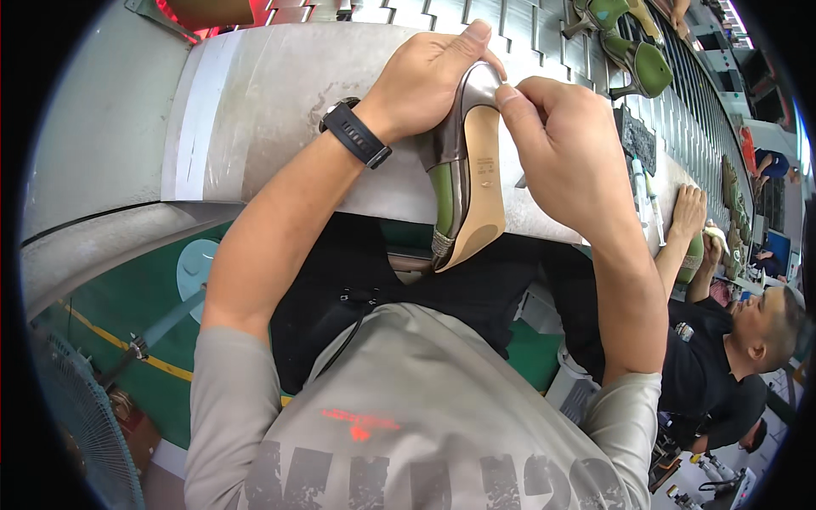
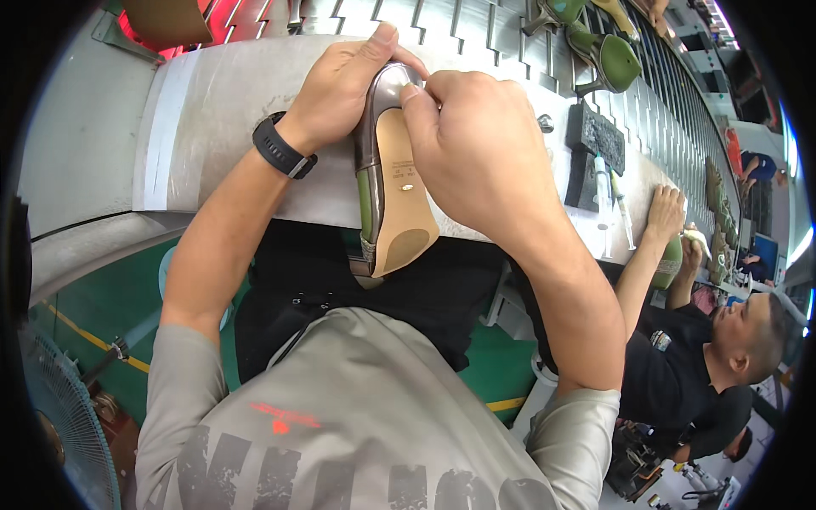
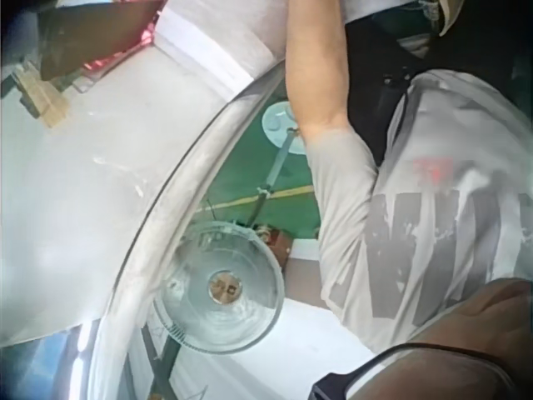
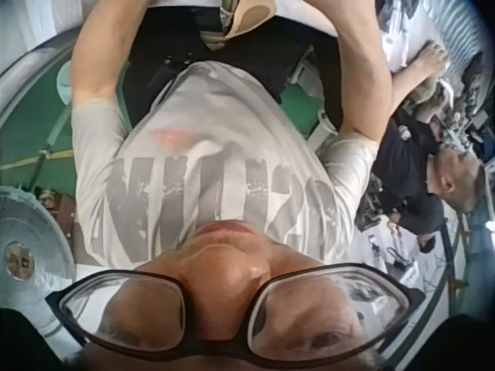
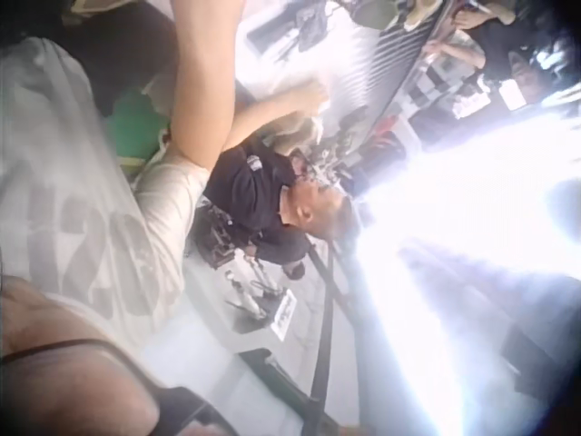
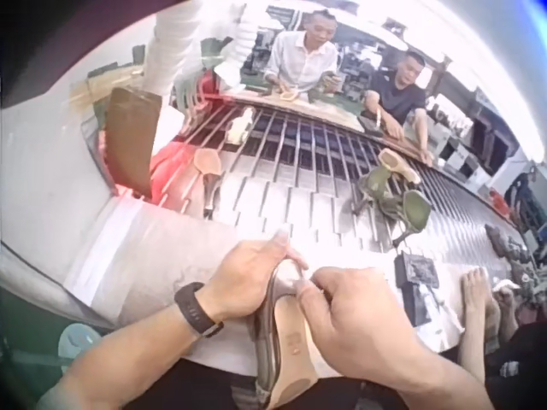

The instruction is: The person applies a sole to a shoe upper and secures a high heel component. The person then uses a hammer to pound around the edges of the sole and heel for a secure bond.

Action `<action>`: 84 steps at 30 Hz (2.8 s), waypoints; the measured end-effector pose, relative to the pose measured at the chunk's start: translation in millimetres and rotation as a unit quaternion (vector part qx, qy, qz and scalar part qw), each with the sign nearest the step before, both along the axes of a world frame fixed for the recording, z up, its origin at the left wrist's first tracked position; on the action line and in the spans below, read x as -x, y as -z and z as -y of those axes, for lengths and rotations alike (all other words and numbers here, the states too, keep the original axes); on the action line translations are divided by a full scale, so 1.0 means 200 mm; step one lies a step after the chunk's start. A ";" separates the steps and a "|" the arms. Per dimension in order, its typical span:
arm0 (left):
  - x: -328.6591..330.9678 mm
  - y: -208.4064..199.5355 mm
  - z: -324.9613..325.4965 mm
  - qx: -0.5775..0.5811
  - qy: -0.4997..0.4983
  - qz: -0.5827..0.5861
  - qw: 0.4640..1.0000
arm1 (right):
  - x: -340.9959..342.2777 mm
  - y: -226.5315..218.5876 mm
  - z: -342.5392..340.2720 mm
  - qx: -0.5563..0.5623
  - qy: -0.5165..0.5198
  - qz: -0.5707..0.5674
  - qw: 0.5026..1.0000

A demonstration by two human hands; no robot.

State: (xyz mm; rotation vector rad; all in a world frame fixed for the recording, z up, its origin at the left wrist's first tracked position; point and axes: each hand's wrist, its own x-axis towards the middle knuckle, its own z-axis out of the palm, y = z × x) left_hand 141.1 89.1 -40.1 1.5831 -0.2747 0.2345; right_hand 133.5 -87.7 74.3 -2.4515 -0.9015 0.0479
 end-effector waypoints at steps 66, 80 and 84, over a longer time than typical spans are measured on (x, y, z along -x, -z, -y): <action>0.00 -0.04 0.15 0.011 -0.151 -0.004 0.988 | -0.05 0.44 0.09 -0.239 0.100 -0.164 0.952; 0.04 -0.05 0.11 0.020 -0.096 -0.059 0.993 | 0.11 0.38 0.19 -0.254 0.074 -0.393 0.881; 0.00 0.02 0.02 -0.129 -0.046 0.121 0.983 | -0.02 0.34 0.06 -0.284 0.058 -0.304 0.907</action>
